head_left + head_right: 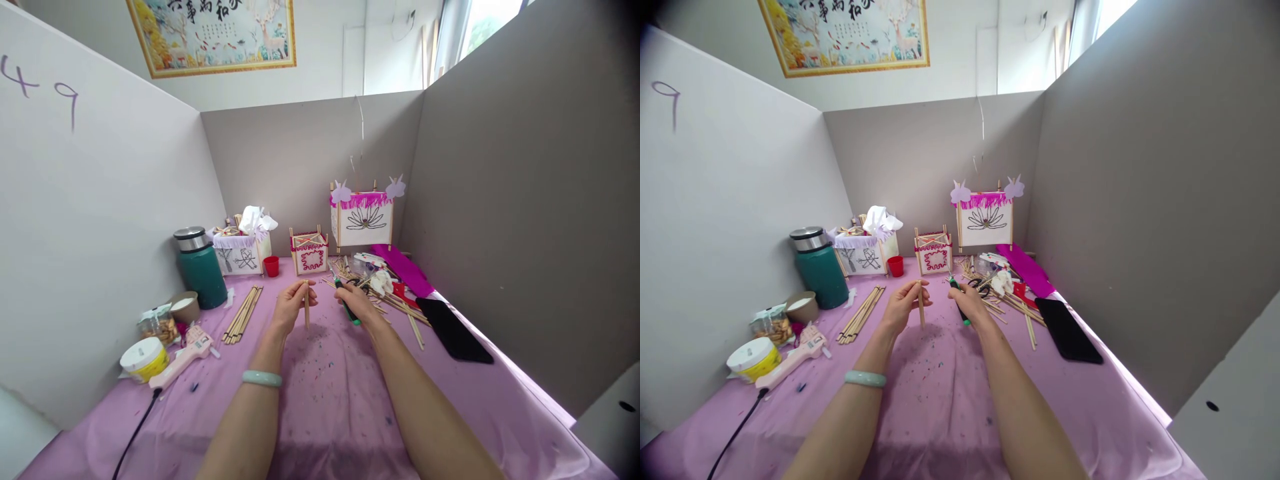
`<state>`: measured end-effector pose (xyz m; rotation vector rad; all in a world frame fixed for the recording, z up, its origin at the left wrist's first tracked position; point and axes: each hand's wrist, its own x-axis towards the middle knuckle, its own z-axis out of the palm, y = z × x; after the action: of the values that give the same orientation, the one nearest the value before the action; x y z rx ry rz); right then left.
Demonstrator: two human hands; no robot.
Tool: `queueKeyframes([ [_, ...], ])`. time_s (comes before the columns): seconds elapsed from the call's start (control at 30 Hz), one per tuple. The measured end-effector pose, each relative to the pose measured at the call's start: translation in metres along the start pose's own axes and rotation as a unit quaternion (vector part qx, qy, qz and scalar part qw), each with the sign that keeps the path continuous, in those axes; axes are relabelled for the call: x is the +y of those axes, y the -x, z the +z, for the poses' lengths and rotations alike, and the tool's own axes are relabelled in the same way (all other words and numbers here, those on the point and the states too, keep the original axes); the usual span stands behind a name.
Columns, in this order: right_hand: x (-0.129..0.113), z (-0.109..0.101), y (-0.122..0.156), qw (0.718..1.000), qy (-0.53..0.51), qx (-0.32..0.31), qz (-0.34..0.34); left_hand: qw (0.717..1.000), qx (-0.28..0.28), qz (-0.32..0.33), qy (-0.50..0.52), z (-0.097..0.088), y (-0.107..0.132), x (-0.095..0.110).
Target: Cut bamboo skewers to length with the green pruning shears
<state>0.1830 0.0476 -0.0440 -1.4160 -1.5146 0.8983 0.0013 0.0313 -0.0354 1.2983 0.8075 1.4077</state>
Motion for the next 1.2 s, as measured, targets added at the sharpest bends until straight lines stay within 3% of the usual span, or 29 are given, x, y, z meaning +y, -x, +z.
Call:
queueKeyframes([
  [0.1,0.003,-0.001,-0.002,0.997,-0.068,0.000,0.041,1.000,0.002,0.002,0.001,0.001,0.000,-0.002],
  [0.2,0.005,-0.001,-0.002,0.996,-0.080,-0.004,0.037,1.000,0.004,0.002,0.002,0.003,0.000,-0.004],
  [0.57,-0.003,0.001,0.005,0.999,0.041,0.000,-0.009,1.000,-0.016,-0.011,0.006,0.000,0.001,-0.004],
  [0.67,-0.009,-0.007,0.010,0.995,0.059,-0.025,-0.071,1.000,-0.015,-0.013,0.011,0.001,0.001,-0.003],
  [0.77,-0.027,-0.024,0.019,0.978,0.109,-0.060,-0.165,1.000,-0.016,-0.012,0.010,0.002,0.001,-0.001],
  [0.87,-0.048,-0.042,0.027,0.944,0.221,-0.086,-0.230,1.000,-0.020,-0.007,0.006,0.003,0.001,0.000],
  [1.03,-0.066,-0.056,0.033,0.891,0.373,-0.101,-0.240,1.000,-0.020,-0.004,-0.012,0.003,0.002,-0.001],
  [1.2,-0.071,-0.056,0.033,0.862,0.431,-0.088,-0.254,1.000,-0.023,-0.001,-0.009,0.001,0.000,-0.004],
])
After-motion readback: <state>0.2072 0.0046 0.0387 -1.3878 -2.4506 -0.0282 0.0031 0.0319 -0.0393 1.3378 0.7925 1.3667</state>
